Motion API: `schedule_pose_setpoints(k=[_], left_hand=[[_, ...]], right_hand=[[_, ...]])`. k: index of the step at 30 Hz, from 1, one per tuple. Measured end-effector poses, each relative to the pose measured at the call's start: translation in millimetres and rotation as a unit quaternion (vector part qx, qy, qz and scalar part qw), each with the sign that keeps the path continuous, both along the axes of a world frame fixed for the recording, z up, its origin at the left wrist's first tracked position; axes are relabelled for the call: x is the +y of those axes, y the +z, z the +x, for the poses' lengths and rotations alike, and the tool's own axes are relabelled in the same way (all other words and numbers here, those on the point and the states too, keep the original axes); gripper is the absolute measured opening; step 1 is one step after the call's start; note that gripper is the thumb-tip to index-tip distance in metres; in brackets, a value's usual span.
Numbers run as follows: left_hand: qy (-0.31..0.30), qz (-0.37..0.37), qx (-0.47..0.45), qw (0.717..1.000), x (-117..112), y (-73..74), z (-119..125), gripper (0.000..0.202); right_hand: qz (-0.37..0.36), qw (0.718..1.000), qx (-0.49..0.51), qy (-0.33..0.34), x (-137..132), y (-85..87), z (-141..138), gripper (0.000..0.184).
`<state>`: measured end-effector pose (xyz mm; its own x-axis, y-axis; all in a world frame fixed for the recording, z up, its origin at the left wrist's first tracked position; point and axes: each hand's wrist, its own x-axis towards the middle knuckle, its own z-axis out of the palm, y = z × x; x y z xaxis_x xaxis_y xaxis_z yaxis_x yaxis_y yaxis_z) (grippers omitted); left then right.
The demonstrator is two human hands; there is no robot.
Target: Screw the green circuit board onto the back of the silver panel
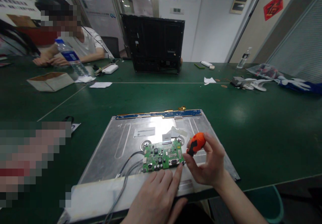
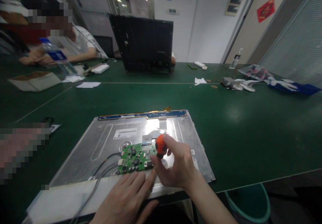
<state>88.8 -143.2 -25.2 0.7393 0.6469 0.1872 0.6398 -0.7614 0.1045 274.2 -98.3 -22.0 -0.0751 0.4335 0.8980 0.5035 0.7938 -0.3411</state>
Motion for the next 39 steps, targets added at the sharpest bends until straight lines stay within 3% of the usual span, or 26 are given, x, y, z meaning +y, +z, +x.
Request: schedule_pose_setpoints(k=[6, 18, 26, 34, 39], left_hand=[[-0.001, 0.001, -0.014, 1.0, -1, 0.3, -1, 0.047], [-0.004, 0.001, 0.004, 1.0, 0, -0.1, 0, 0.048], [-0.006, 0.003, 0.004, 1.0, 1, 0.5, 0, 0.051], [-0.003, 0.011, -0.006, 1.0, 0, 0.1, 0, 0.048], [-0.009, 0.014, -0.001, 1.0, -1, 0.0, 0, 0.048]], right_hand=[[-0.011, 1.0, 0.014, 0.014, -2, 1.6, 1, 0.078], [0.012, 0.999, 0.008, -0.034, 1, -3.9, -2, 0.079], [-0.014, 1.0, 0.014, 0.006, -1, 5.2, -1, 0.077], [0.007, 1.0, 0.012, -0.028, 0, -7.8, -2, 0.081], [0.02, 0.999, 0.003, -0.025, 0, -6.1, -2, 0.079]])
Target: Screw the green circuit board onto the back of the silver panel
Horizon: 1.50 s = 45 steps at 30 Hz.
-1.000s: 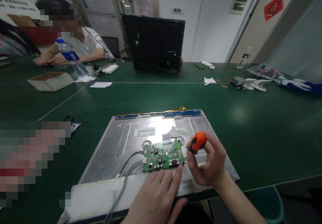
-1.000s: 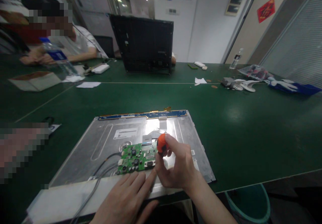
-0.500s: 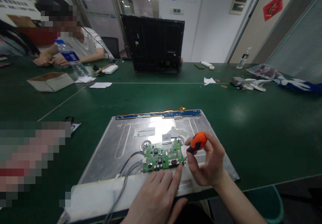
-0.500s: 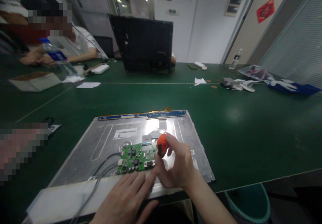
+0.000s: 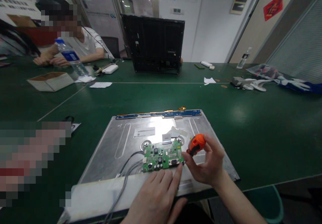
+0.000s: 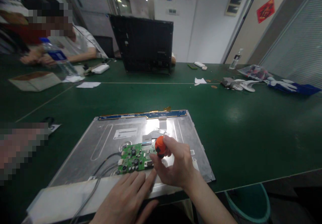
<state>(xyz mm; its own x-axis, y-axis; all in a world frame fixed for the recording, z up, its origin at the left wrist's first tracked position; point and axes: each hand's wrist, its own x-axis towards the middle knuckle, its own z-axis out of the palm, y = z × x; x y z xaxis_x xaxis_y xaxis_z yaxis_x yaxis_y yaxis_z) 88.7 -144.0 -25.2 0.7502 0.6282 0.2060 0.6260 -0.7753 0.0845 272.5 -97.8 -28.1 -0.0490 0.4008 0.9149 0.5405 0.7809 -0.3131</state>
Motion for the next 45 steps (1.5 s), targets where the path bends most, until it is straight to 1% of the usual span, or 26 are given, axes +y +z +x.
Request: schedule_pose_setpoints(k=[5, 8, 12, 15, 17, 22, 26, 28, 31, 35, 39, 45], left_hand=[[0.0, -0.001, -0.005, 1.0, 1.4, -1.8, -0.7, 0.05], [0.0, -0.001, -0.008, 1.0, 1.9, -1.5, -0.2, 0.052], [-0.003, -0.003, -0.004, 1.0, 1.7, 0.2, 0.5, 0.052], [-0.004, -0.007, -0.005, 1.0, 1.5, 0.5, 0.3, 0.052], [0.0, -0.005, -0.009, 1.0, 1.3, 0.0, -0.4, 0.051], [0.001, -0.002, -0.013, 1.0, 0.9, -1.1, -1.3, 0.049], [0.003, 0.001, -0.015, 1.0, 1.5, -1.7, -0.7, 0.048], [0.003, 0.002, -0.015, 1.0, 1.9, -2.3, -0.4, 0.049], [0.001, 0.006, -0.011, 1.0, 1.6, -2.5, -0.3, 0.051], [0.0, -0.001, -0.002, 1.0, 0.3, -1.2, -0.4, 0.054], [0.0, -0.009, 0.003, 1.0, 1.0, -0.9, -0.6, 0.051], [0.006, -0.013, -0.003, 1.0, 2.3, -2.4, -1.1, 0.048]], right_hand=[[-0.041, 0.998, 0.011, 0.035, -2.4, 6.9, 0.8, 0.077], [-0.036, 0.999, 0.017, 0.037, -1.8, 7.2, 1.1, 0.076], [-0.024, 1.0, 0.009, 0.017, -0.3, 2.7, -0.2, 0.078], [0.001, 1.0, 0.009, -0.012, 0.3, -0.8, -1.3, 0.08], [0.013, 1.0, 0.007, -0.015, 0.7, -1.4, -1.4, 0.08], [0.011, 1.0, 0.001, 0.006, 1.1, 2.1, -0.5, 0.08], [-0.015, 0.999, 0.012, 0.044, -0.5, 6.0, 0.6, 0.075], [-0.029, 0.998, 0.015, 0.052, -1.5, 7.0, 1.2, 0.074], [-0.035, 0.998, 0.019, 0.039, -2.3, 5.8, 1.9, 0.075], [-0.022, 0.999, 0.019, 0.018, -1.8, 0.6, 1.5, 0.076], [-0.019, 1.0, 0.02, 0.0, -0.7, -2.0, 0.3, 0.076], [-0.004, 1.0, 0.015, 0.015, 1.1, -0.4, -0.3, 0.079]])
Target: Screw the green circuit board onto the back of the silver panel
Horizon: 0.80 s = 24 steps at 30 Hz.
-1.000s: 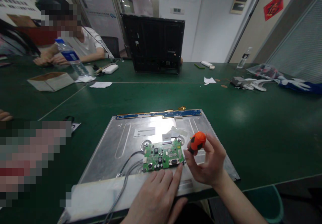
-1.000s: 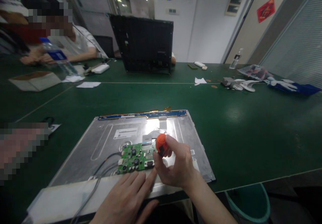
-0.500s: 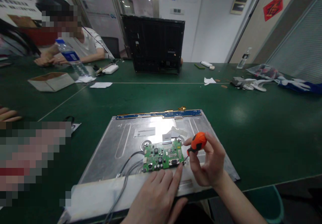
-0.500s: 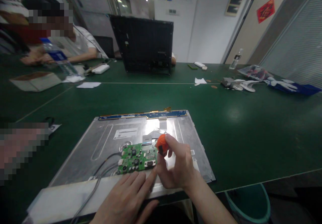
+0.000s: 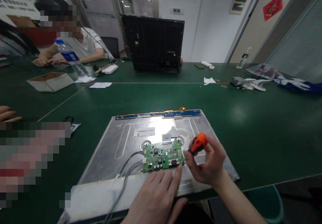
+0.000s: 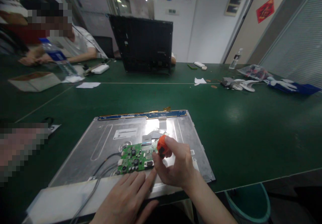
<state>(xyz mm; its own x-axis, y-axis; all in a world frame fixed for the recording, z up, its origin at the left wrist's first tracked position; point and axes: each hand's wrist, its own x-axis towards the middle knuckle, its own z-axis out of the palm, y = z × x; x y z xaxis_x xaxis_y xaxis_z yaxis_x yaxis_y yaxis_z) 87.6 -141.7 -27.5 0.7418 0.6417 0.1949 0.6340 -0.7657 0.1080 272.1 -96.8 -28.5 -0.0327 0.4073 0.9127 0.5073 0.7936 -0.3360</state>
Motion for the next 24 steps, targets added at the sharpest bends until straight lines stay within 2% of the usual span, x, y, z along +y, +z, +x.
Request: schedule_pose_setpoints(k=[13, 24], left_hand=[[-0.006, 0.012, 0.002, 1.0, -1.0, 2.0, 0.8, 0.05], [-0.001, 0.005, -0.002, 1.0, -1.6, 1.4, 1.5, 0.049]], right_hand=[[-0.035, 0.998, 0.016, 0.04, -3.2, 5.6, 1.6, 0.077], [-0.028, 1.0, 0.008, 0.012, -3.5, 1.0, 1.4, 0.077]])
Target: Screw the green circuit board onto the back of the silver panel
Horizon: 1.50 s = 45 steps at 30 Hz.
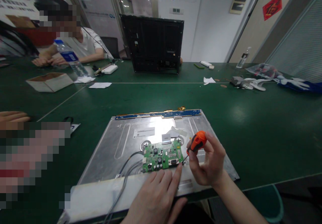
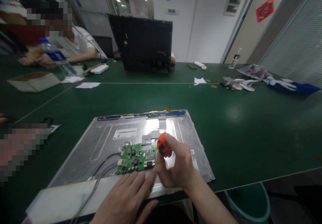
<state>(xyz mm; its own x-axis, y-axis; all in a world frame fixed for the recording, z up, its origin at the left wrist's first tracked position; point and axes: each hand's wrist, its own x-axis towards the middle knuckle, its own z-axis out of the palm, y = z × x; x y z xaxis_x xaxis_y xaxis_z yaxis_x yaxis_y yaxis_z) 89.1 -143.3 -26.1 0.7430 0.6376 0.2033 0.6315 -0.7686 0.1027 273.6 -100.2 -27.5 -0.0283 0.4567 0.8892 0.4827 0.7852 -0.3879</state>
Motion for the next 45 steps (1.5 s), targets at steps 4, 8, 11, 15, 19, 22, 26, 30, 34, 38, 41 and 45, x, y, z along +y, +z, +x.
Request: schedule_pose_setpoints(k=[4, 8, 11, 15, 19, 22, 26, 30, 34, 38, 41, 45], left_hand=[[0.001, 0.004, -0.007, 1.0, 1, -1.4, -1, 0.046], [-0.003, 0.001, -0.002, 1.0, 1, -1.6, -2, 0.048], [-0.007, 0.001, -0.001, 1.0, 0, -0.6, -2, 0.05], [-0.001, -0.001, 0.001, 1.0, -1, 0.2, -1, 0.048], [0.0, 0.0, 0.0, 1.0, 0, -0.2, -1, 0.047], [0.004, 0.0, 0.004, 1.0, 0, -1.1, -1, 0.05], [-0.001, 0.003, 0.003, 1.0, -1, -1.9, -1, 0.052], [-0.004, 0.0, -0.002, 1.0, -1, -0.8, 0, 0.051], [-0.004, 0.004, -0.001, 1.0, 0, -0.1, 0, 0.049], [-0.003, -0.002, 0.008, 1.0, 0, 0.2, -1, 0.05], [-0.004, -0.008, 0.01, 1.0, 0, 0.6, -2, 0.051], [-0.001, -0.009, 0.006, 1.0, 0, 0.3, -1, 0.053]], right_hand=[[-0.001, 1.0, 0.002, -0.016, 0, -4.1, 0, 0.079], [0.025, 0.999, -0.008, -0.041, 2, -5.9, 0, 0.078], [0.034, 0.998, -0.02, -0.038, 4, -4.7, 0, 0.079], [0.033, 0.999, -0.024, -0.015, 4, -0.4, 0, 0.075], [0.0, 1.0, -0.011, 0.01, 2, 6.7, 0, 0.073], [-0.009, 1.0, -0.007, 0.014, 1, 9.1, 0, 0.074], [0.012, 1.0, -0.008, -0.001, 2, 4.0, -1, 0.074], [0.025, 0.999, -0.005, -0.039, 2, -2.2, -2, 0.077], [0.043, 0.997, -0.013, -0.057, 2, -2.7, -2, 0.076], [0.046, 0.998, -0.025, -0.031, 3, 0.1, -1, 0.075], [0.018, 1.0, -0.013, 0.0, 2, 3.6, -1, 0.075], [-0.009, 1.0, 0.0, 0.01, 0, 5.9, -1, 0.076]])
